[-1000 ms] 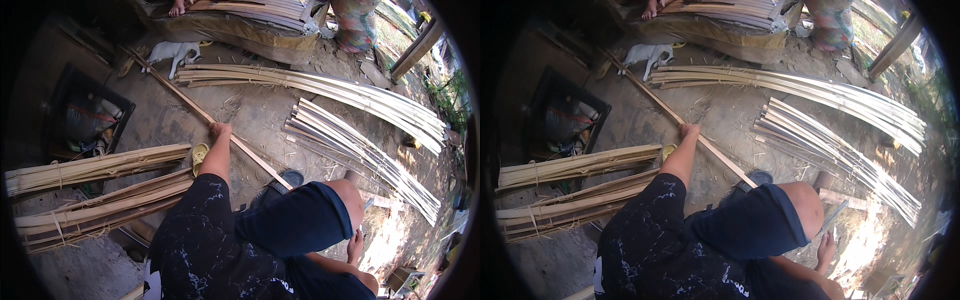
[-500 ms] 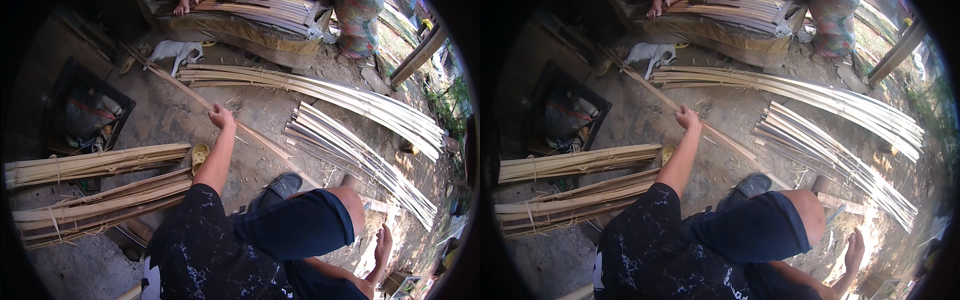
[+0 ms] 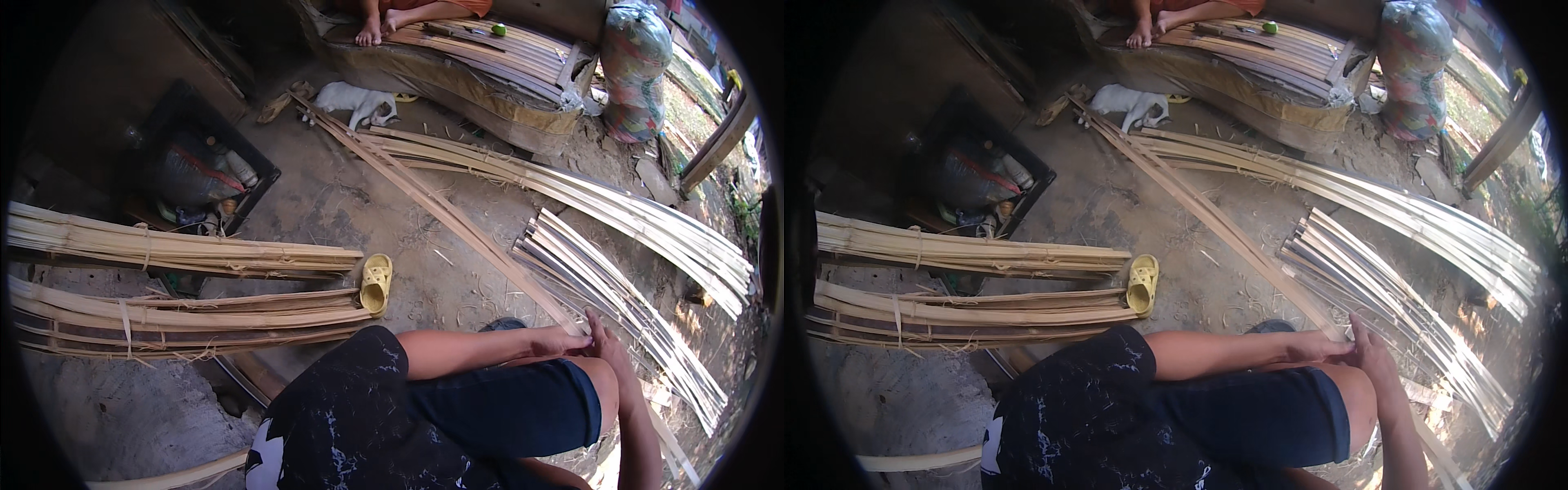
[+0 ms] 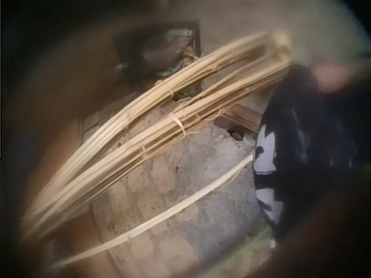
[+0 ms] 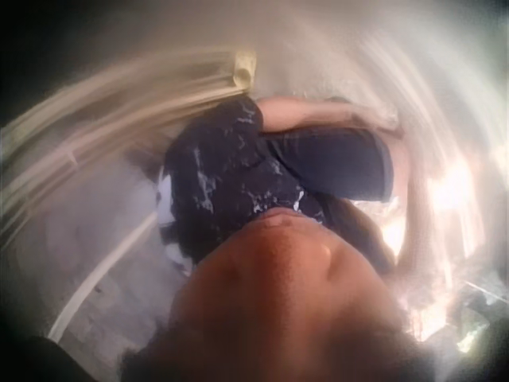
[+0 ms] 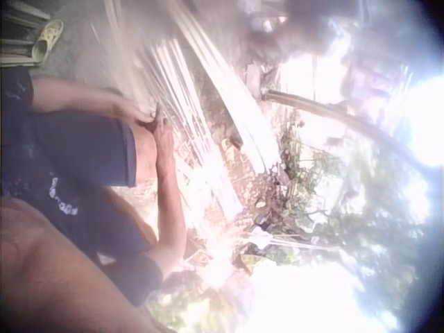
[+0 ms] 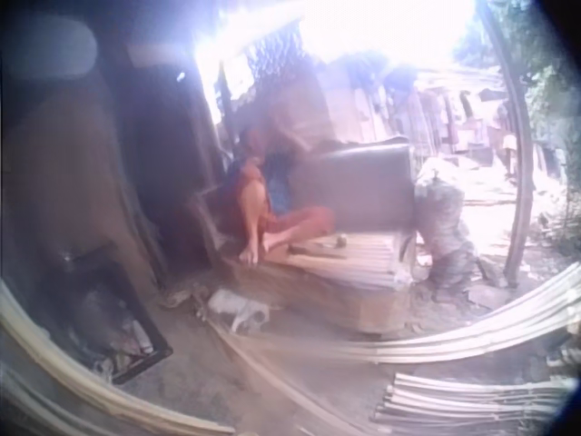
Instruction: The person sits on the ground and uses a machete to split long bamboo strips into thinner pieces. They repeatedly pick up strips, position them on a wooden block, and strike them with the machete to separate them.
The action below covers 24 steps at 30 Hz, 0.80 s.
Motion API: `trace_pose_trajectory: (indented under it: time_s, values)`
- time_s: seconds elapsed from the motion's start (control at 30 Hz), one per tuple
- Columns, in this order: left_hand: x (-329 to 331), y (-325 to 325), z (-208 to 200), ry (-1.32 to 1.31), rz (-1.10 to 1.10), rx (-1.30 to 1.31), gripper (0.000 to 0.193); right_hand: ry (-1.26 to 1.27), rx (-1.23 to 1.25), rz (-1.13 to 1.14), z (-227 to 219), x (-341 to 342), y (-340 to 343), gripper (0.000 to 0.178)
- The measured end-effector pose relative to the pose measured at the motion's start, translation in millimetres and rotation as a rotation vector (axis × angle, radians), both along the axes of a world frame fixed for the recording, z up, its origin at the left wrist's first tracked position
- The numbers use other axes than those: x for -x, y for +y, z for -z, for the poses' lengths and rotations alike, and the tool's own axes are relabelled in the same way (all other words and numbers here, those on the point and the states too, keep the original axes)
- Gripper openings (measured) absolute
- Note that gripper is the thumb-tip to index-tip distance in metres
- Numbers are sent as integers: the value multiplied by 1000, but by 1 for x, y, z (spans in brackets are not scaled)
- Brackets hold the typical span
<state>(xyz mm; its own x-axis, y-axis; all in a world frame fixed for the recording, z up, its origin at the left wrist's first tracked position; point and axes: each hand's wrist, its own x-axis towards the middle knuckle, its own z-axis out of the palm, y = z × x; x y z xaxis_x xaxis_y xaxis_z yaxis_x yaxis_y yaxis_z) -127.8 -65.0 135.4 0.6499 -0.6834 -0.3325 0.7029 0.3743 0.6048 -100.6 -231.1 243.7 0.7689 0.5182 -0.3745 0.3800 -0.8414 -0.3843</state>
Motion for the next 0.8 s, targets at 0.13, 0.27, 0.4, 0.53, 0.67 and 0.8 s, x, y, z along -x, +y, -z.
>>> trace_pose_trajectory:
  time_s: [0.13,0.27,0.4,0.53,0.67,0.8]
  values:
    - [21,36,16,-182,250,-372,70,-40,-23,-31,70,22,-76,38]
    - [56,112,43,-397,-208,-741,47,-309,123,22,62,25,-110,24]
    - [52,199,30,-1046,-597,-1608,73,-564,141,-16,76,27,-196,26]
    - [33,263,48,-1282,-358,-2070,85,-735,320,13,74,32,-290,19]
    - [-22,281,77,-1280,-63,-1877,59,-751,507,195,51,38,-376,11]
    - [-46,218,65,-1320,105,-1512,41,-683,758,401,-6,33,-351,46]
